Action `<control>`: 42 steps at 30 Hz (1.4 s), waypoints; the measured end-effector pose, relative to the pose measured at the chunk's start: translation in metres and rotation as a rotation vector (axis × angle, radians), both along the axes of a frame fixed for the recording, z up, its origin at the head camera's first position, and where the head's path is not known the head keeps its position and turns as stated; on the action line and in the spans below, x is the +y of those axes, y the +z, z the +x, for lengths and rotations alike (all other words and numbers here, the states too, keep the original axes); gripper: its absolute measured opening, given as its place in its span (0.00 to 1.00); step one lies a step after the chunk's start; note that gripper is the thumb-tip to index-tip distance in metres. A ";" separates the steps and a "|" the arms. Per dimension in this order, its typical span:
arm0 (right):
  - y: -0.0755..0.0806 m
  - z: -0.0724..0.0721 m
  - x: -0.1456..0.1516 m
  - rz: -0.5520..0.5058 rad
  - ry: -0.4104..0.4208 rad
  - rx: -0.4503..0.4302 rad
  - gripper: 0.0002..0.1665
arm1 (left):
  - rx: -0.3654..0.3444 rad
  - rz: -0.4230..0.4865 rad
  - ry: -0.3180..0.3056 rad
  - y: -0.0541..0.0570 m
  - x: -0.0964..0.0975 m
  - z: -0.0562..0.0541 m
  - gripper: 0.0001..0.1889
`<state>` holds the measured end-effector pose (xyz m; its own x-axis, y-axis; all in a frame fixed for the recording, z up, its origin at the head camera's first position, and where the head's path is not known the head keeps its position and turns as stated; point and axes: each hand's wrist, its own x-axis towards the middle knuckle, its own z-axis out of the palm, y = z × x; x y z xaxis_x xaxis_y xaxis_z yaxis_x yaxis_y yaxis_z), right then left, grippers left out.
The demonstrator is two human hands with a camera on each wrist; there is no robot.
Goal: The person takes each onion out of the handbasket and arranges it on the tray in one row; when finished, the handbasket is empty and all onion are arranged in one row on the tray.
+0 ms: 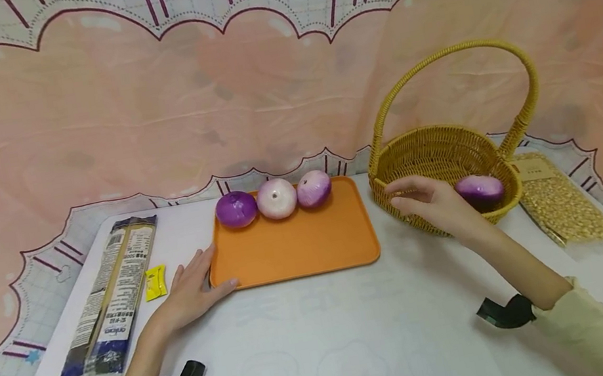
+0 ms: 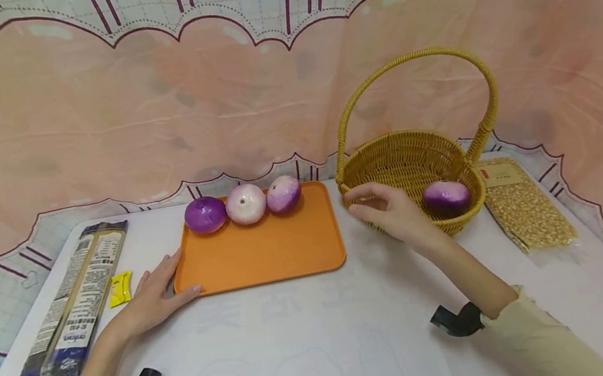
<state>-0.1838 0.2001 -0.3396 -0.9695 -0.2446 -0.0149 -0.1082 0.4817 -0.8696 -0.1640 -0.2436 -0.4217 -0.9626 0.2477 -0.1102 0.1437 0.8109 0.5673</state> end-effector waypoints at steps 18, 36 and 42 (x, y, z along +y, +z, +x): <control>0.012 -0.036 0.060 0.166 0.075 -0.072 0.33 | 0.000 -0.002 0.000 -0.002 0.000 -0.001 0.51; 0.028 -0.071 0.103 0.428 0.253 -0.094 0.31 | 0.014 -0.005 -0.008 -0.001 0.001 0.000 0.51; 0.029 -0.080 0.114 0.453 0.267 -0.110 0.31 | 0.014 -0.013 -0.006 -0.001 0.000 0.000 0.51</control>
